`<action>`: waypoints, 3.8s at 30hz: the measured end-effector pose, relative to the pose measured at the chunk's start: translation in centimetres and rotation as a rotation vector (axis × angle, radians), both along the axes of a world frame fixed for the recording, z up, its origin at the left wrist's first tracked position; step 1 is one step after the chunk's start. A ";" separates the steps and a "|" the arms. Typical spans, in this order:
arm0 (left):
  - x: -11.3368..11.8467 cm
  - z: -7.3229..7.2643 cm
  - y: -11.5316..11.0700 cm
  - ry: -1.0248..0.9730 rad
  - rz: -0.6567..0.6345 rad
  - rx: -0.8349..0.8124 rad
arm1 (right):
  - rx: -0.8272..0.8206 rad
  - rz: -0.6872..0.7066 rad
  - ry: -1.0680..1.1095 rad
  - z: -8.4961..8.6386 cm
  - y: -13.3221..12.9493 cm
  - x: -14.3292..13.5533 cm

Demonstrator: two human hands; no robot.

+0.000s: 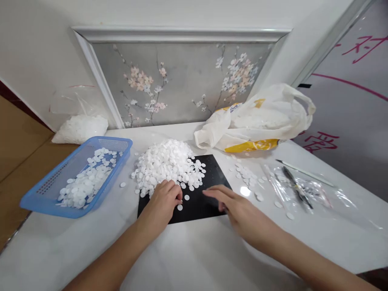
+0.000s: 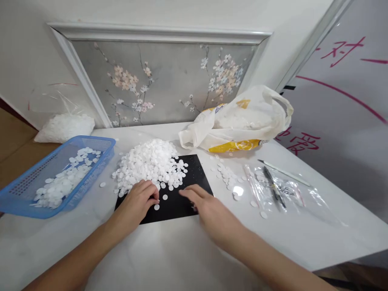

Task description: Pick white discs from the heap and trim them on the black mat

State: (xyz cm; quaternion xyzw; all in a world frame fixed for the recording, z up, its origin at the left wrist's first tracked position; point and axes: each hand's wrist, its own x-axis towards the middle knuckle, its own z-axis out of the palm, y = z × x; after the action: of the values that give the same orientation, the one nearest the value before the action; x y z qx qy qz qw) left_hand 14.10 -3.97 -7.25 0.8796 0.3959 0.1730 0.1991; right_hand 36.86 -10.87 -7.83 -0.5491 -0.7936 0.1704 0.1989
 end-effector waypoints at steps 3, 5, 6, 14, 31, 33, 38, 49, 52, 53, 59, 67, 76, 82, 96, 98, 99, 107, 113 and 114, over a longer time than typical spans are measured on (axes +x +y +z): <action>-0.1 0.9 -0.6 -0.070 0.040 -0.075 | -0.166 -0.038 0.217 2.1 1.1 -3.3; -0.2 1.4 -1.2 -0.153 0.103 -0.161 | -0.241 -0.007 0.271 2.6 2.2 -4.8; -0.2 1.7 -1.5 -0.192 0.141 -0.200 | -0.255 0.027 0.296 2.7 2.7 -5.2; 0.1 3.4 -2.2 -0.688 0.286 -0.627 | -0.295 0.081 0.523 3.4 3.2 -3.1; 0.6 2.1 -2.1 -0.698 0.369 -0.834 | -0.567 0.276 0.447 4.7 2.3 -0.3; 0.8 2.0 -2.4 -0.748 0.369 -0.859 | -0.482 0.091 0.496 4.2 2.5 -0.7; 1.3 1.7 -2.6 -0.875 0.411 -1.110 | -0.260 -0.057 0.439 2.9 2.4 -1.9; 1.1 1.5 -2.5 -1.032 0.484 -1.187 | 0.023 -0.001 0.363 1.0 1.6 -3.7; 1.1 1.9 -2.5 -1.036 0.491 -1.222 | 0.093 0.025 0.361 0.8 1.5 -3.7; 1.1 2.0 -2.5 -1.035 0.483 -1.232 | 0.123 0.033 0.363 0.7 1.5 -3.7; 1.2 1.9 -2.4 -1.060 0.494 -1.250 | 0.196 0.044 0.331 0.1 1.4 -3.6; 1.2 2.2 -2.7 -1.004 0.455 -1.255 | 0.208 0.039 0.306 0.4 1.2 -3.6; 1.2 2.5 -2.7 -0.964 0.437 -1.256 | 0.203 0.049 0.279 0.5 1.1 -3.5; 1.2 2.2 -2.8 -0.955 0.369 -1.232 | 0.186 0.048 0.311 0.3 1.0 -3.6; 1.2 2.4 -2.7 -0.991 0.396 -1.212 | 0.223 0.052 0.323 0.5 0.9 -3.9; 1.2 2.4 -2.8 -0.984 0.393 -1.206 | 0.225 0.052 0.310 0.5 0.9 -3.9; 1.2 2.4 -2.8 -0.978 0.392 -1.206 | 0.222 0.051 0.306 0.5 0.9 -3.8; 1.2 2.4 -2.7 -0.966 0.385 -1.217 | 0.226 0.052 0.309 0.6 0.9 -3.8; 1.2 2.6 -2.7 -0.966 0.390 -1.220 | 0.221 0.041 0.298 0.6 0.9 -3.8; 1.2 2.6 -2.7 -0.967 0.393 -1.220 | 0.223 0.039 0.298 0.6 0.9 -3.8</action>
State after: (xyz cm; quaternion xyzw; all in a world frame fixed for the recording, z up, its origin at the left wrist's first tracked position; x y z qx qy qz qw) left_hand 15.25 -6.70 -4.60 0.3578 0.4384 0.3199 0.7599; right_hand 33.07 -10.01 -7.25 -0.4766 -0.7800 0.1644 0.3706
